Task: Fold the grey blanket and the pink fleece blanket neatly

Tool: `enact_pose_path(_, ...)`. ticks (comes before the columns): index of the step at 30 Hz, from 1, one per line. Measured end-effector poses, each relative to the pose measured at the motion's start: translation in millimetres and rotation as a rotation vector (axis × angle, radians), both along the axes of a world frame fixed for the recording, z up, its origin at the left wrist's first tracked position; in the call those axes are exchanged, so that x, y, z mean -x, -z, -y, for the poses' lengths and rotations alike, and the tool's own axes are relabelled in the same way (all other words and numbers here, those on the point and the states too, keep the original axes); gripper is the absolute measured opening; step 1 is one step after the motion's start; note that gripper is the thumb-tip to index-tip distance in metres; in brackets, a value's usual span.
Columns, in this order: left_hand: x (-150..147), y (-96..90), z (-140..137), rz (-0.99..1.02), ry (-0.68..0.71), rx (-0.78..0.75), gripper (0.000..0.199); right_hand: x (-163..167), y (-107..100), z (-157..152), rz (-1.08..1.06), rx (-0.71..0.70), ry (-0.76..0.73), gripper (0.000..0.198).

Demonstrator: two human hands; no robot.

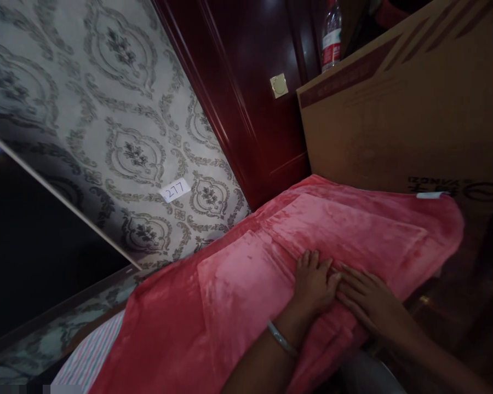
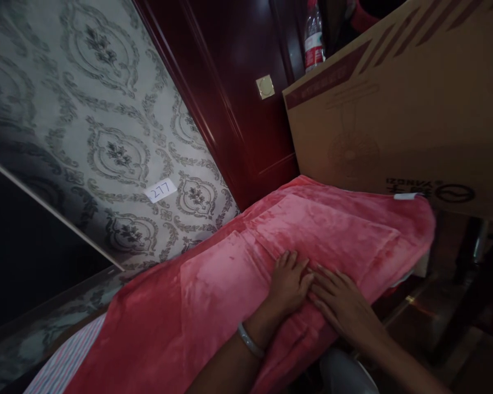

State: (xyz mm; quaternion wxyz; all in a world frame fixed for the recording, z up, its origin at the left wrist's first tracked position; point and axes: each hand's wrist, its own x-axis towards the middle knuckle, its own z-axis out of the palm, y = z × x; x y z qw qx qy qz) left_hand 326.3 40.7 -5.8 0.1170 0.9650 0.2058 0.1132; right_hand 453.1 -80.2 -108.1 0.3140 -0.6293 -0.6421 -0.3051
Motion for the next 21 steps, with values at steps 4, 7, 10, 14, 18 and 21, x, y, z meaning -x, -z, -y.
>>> enact_pose_path(4, 0, -1.5, 1, -0.008, -0.012, 0.011, 0.053, 3, 7, 2, -0.034, -0.001, 0.009, 0.042)
enact_pose_path(7, 0, -1.5, 0, -0.004, -0.011, 0.009, 0.052, 4, 12, 5, -0.117, 0.020, 0.004, 0.044)
enact_pose_path(10, -1, 0.2, -2, -0.005, -0.009, 0.000, 0.053, 2, 6, 13, -0.237, 0.096, -0.041, 0.046)
enact_pose_path(14, -1, 1.2, -4, -0.012, -0.007, -0.011, 0.054, -8, -13, 23, -0.338, 0.219, -0.156, 0.044)
enact_pose_path(18, 0, -1.2, -2, -0.001, -0.010, 0.011, 0.061, -12, -13, 25, -0.367, 0.167, -0.167, 0.044)
enact_pose_path(21, 1, -2.9, -1, 0.044, 0.009, 0.000, 0.066, -8, -2, 23, -0.357, 0.096, -0.143, 0.042)
